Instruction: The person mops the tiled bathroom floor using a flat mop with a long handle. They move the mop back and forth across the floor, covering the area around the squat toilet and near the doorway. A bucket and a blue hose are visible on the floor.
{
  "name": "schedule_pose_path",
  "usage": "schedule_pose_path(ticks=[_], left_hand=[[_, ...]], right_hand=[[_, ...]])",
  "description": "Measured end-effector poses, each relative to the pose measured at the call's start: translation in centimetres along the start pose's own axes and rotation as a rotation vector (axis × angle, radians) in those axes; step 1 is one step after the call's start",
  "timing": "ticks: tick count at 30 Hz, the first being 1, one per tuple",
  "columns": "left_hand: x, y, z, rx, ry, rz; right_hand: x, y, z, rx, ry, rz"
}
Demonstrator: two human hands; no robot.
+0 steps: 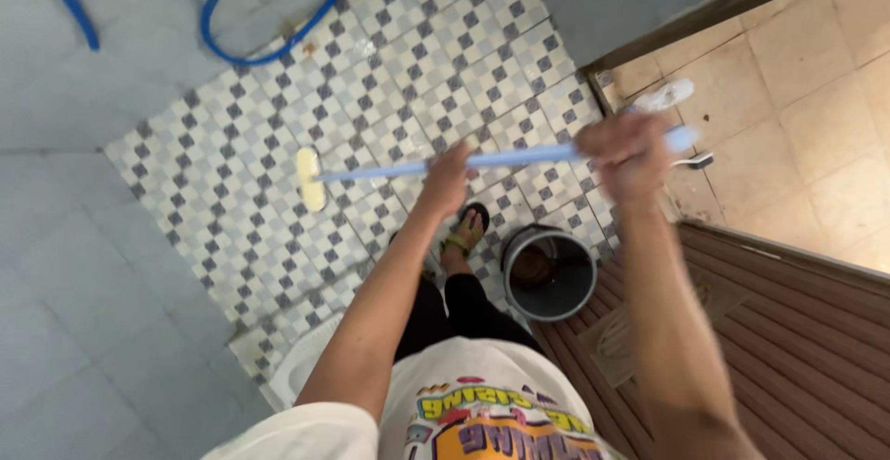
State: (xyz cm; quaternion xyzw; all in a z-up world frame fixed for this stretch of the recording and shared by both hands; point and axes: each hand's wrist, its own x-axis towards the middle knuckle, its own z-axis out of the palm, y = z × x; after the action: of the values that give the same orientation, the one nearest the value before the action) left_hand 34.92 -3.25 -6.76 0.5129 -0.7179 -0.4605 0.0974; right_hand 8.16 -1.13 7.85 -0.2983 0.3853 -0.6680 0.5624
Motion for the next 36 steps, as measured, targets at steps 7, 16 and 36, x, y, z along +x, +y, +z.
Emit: schedule_pose_path(ticks=[7,16,36], left_hand=[[4.7,14.6,3.9,-0.236,-0.078,0.077],[-7.6,-3.7,-3.6,-0.108,0.073,-0.184],[-14.1,-9.0,-4.1,-0.140,0.328,-0.117]], right_hand=[[4.1,-16.4,-3.8,-0.263,-0.084,-0.037],[1.3,3.1,8.2,-0.063,-0.272,0.147],[-0.1,4.9,16.1,-0.126,-0.505,0.149]])
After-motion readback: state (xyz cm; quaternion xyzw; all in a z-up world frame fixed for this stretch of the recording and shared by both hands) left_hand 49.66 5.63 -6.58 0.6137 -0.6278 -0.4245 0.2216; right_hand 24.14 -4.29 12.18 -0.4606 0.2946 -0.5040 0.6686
